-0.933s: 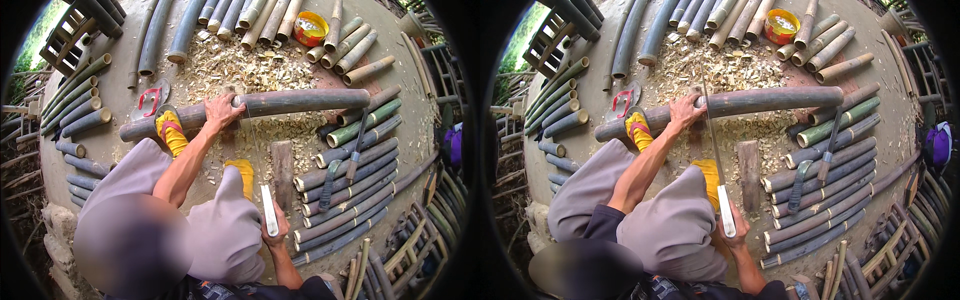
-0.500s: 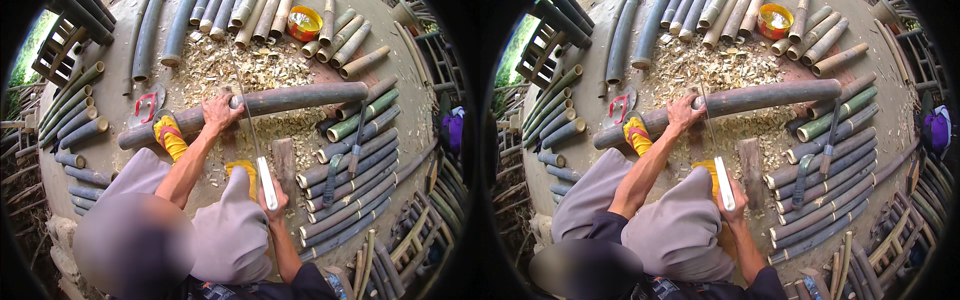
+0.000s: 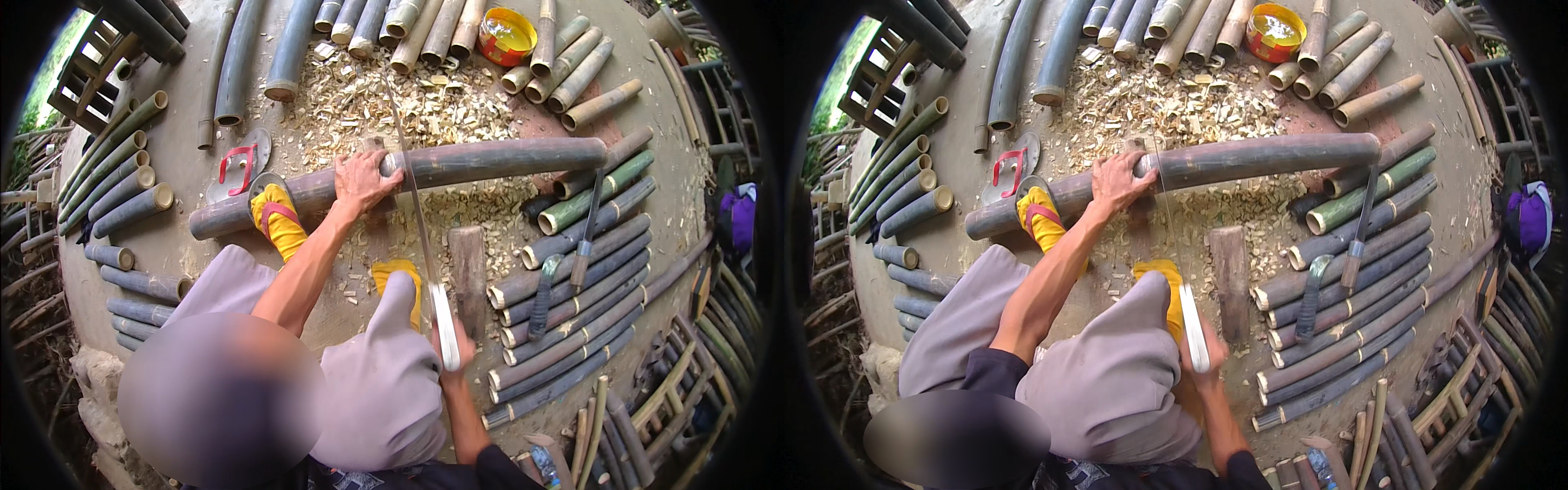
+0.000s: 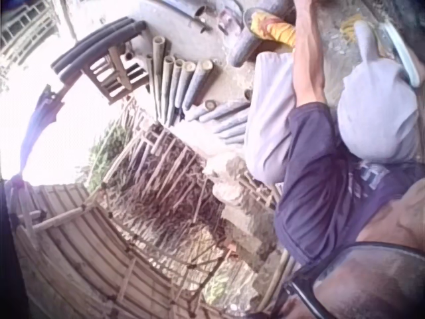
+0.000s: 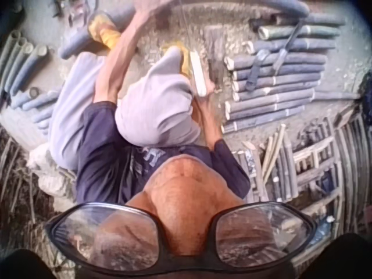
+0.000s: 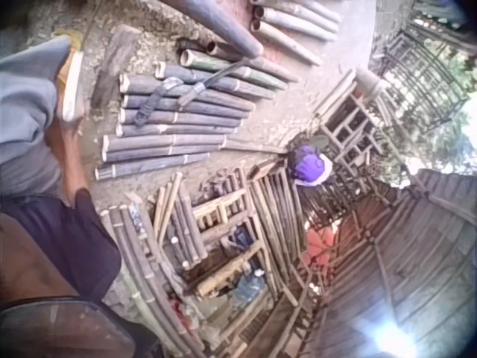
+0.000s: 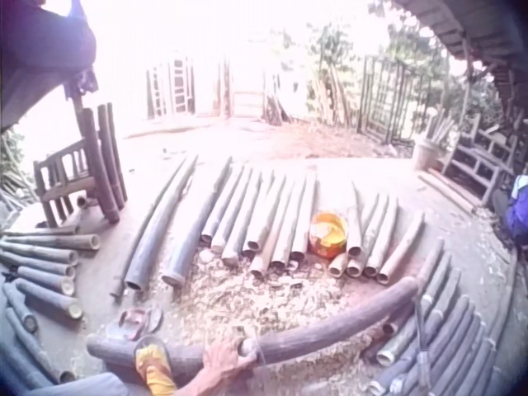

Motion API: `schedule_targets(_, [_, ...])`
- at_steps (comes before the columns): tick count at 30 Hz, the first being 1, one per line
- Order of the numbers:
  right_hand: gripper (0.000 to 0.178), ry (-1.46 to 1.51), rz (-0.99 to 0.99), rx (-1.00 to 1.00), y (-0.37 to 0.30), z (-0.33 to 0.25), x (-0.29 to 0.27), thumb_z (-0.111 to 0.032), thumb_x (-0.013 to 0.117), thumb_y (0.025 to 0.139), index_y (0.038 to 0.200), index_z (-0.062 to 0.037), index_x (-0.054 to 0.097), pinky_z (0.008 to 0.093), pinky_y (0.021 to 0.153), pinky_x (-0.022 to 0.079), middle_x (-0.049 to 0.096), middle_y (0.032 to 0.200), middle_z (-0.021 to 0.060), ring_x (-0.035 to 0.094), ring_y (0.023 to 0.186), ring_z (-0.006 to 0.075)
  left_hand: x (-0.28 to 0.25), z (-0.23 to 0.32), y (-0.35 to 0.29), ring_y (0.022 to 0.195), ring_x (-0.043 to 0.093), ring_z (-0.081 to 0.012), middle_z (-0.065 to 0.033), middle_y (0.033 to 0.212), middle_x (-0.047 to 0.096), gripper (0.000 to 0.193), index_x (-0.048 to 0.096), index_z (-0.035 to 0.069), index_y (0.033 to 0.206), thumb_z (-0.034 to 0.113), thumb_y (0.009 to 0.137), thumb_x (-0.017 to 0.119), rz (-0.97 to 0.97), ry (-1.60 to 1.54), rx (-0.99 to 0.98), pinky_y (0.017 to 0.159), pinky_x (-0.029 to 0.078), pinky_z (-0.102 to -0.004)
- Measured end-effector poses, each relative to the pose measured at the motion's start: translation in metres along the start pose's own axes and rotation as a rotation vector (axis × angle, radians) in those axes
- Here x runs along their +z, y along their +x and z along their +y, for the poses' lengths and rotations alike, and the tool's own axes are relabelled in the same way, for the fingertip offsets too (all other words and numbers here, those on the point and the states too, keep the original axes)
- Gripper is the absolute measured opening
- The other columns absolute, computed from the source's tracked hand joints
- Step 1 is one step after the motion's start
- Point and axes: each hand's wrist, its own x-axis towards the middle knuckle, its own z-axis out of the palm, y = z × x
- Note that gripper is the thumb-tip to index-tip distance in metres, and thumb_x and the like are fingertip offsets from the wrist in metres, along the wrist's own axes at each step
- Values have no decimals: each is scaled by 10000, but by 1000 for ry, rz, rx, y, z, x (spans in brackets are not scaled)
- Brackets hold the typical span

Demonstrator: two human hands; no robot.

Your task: The person sits on the ground surrounded by bamboo poles, measures a pole with a tape measure, and cuts it into smaller sections using a hand saw. They then use a knife to split the cut bamboo pieces lengthwise.

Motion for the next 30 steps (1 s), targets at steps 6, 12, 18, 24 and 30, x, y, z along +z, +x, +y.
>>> schedule_targets(6, [287, 52, 17, 15, -18, -4, -14, -14, 669, 804, 1077, 66, 631, 342, 704, 552, 701, 930, 181, 707, 785, 270, 4, -2, -3, 1143, 552, -272, -109, 1186, 606, 826, 493, 98, 1281, 397, 579, 811, -115, 136, 128, 935, 392, -456])
schedule_targets(12, [175, 193, -24, 185, 76, -9, 33, -35, 644, 812, 969, 43, 639, 329, 554, 503, 642, 739, 143, 643, 610, 204, 6, -2, 6, 1159, 548, -276, -93, 1182, 605, 767, 511, 79, 1170, 322, 535, 867, -168, 114, 94, 933, 408, -517])
schedule_targets(18, [307, 7, -26, 13, -45, -27, -37, -10, 635, 781, 1079, 65, 633, 370, 639, 556, 688, 936, 190, 699, 730, 284, -3, 4, 4, 1130, 560, -272, -85, 1174, 610, 711, 542, 87, 1140, 292, 532, 846, -158, 168, 67, 896, 421, -510])
schedule_targets(24, [403, 221, 65, -33, 96, 4, 54, 30, 607, 778, 1179, 60, 597, 294, 556, 527, 666, 769, 153, 661, 604, 195, 5, 5, 13, 1102, 580, -287, -92, 1153, 623, 761, 525, 104, 1177, 267, 512, 856, -95, 125, 98, 895, 429, -512])
schedule_targets(30, [460, 263, 77, -64, 112, 5, 63, 27, 602, 775, 1234, 37, 576, 272, 590, 529, 674, 770, 139, 662, 625, 160, -12, -1, 27, 1119, 571, -316, -100, 1136, 621, 801, 515, 131, 1221, 227, 501, 852, -185, 72, 65, 915, 415, -553])
